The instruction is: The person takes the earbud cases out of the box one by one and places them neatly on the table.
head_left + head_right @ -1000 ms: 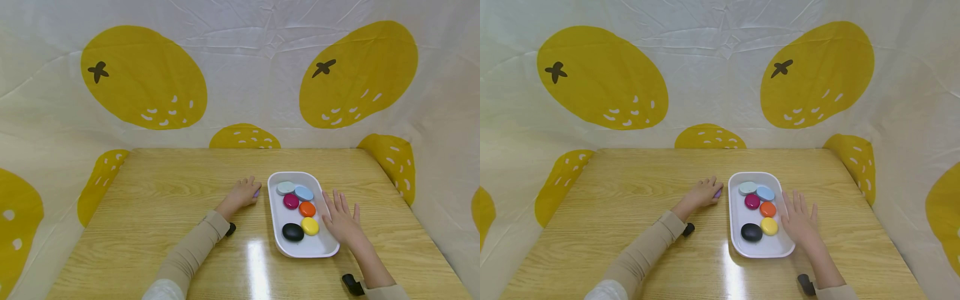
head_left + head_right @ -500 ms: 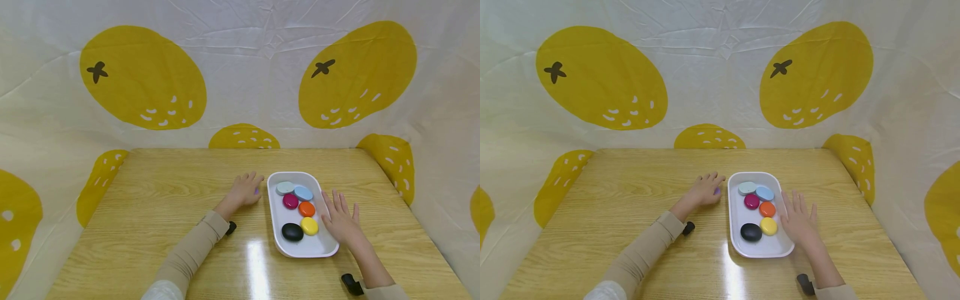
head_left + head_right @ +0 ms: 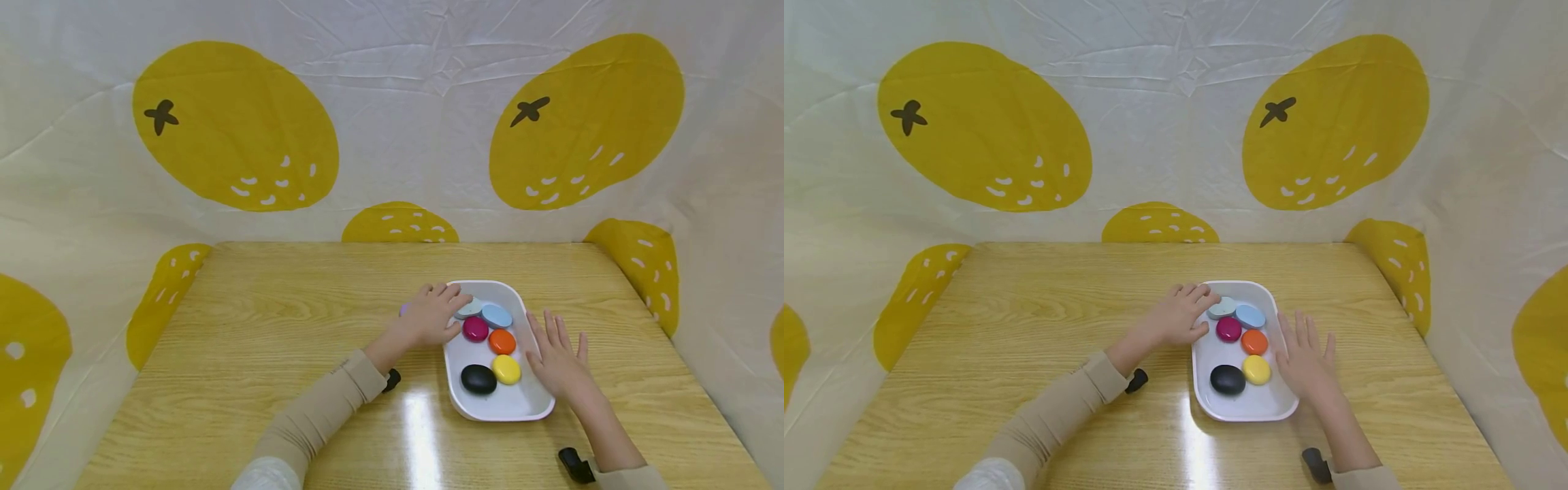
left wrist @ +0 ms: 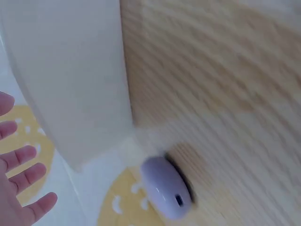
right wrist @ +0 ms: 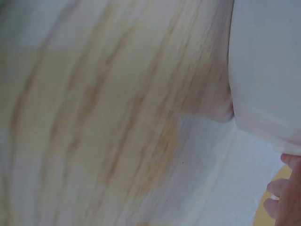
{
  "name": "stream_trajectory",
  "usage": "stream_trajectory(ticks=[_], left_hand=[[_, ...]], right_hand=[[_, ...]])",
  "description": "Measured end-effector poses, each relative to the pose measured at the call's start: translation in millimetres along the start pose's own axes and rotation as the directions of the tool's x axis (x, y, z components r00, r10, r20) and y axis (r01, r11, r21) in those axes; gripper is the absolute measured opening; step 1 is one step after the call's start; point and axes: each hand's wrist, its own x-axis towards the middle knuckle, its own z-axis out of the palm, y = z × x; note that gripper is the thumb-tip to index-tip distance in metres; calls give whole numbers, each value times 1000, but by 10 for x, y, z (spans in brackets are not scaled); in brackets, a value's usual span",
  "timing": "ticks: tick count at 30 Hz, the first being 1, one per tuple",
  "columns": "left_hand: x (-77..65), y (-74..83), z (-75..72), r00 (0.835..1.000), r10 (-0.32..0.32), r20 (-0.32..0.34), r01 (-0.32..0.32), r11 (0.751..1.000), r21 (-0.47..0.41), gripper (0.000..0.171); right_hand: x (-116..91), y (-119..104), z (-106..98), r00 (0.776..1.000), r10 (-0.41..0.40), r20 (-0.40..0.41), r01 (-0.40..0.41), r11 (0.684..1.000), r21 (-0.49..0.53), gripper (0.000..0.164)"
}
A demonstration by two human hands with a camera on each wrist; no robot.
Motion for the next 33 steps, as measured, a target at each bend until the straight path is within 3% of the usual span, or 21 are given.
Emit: stream_trajectory(ticks=[7, 15, 21, 27, 30, 33], left_hand=[[-29, 313, 61, 991, 125, 47, -130, 985, 110, 50], [-72, 596, 181, 958, 223, 179, -240, 967, 80, 49], [-86, 733, 221, 933, 218, 287, -249, 965, 76, 48], [-50, 804, 249, 895, 162, 415, -218, 972, 91, 54], [-39, 828, 263, 881, 142, 452, -211, 972, 106, 56], [-29, 849, 275, 877, 131, 463, -214, 968, 131, 57]], right_hand=[[1, -12, -10, 1000, 5, 2, -5, 1000, -22, 63], [16, 22, 31, 1000, 13, 3, -13, 999, -51, 65], [10, 0, 22, 1000, 16, -7, -16, 999, -48, 65], [6, -7, 15, 1000, 13, -8, -13, 999, -49, 65], [7, -3, 20, 1000, 10, -12, -11, 998, -55, 65], [10, 6, 28, 1000, 10, -12, -11, 998, -55, 64]])
